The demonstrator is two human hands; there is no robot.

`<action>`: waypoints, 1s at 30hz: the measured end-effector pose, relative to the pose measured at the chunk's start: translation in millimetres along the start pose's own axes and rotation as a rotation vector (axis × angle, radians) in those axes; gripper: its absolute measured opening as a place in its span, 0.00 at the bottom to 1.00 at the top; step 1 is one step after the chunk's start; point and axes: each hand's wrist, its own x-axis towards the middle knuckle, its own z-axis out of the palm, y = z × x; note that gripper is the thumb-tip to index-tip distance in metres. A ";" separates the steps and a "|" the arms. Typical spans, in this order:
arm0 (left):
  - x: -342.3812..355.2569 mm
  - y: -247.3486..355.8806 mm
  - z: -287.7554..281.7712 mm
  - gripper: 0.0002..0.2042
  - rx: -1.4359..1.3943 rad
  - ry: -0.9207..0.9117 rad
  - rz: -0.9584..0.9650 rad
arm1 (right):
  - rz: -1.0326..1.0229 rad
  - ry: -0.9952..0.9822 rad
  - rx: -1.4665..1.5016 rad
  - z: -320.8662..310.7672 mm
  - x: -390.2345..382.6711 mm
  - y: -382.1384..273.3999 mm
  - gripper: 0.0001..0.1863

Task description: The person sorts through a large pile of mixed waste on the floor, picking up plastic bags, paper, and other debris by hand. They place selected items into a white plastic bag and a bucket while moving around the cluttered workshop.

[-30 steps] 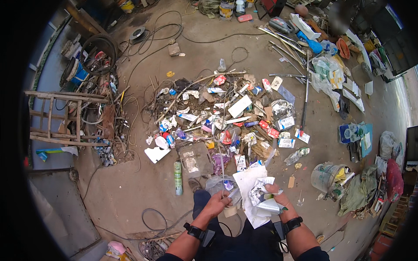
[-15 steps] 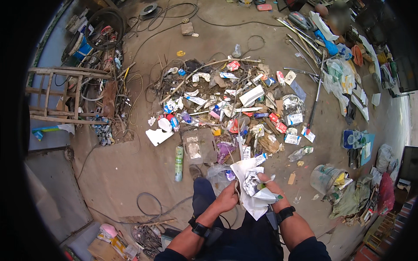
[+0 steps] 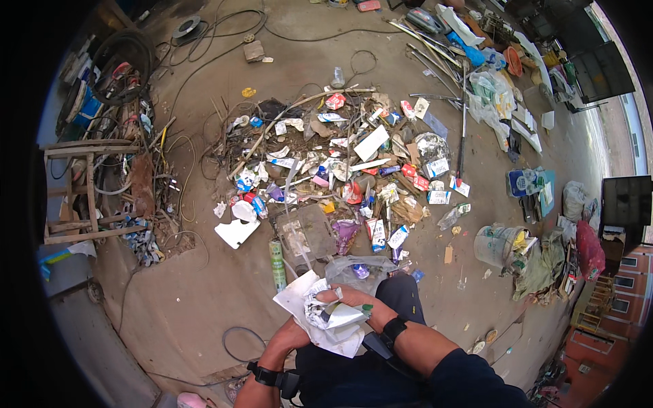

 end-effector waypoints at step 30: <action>149.8 -19.9 -48.0 0.11 0.379 0.391 -0.285 | -0.506 0.180 0.757 -185.7 -11.2 17.2 0.21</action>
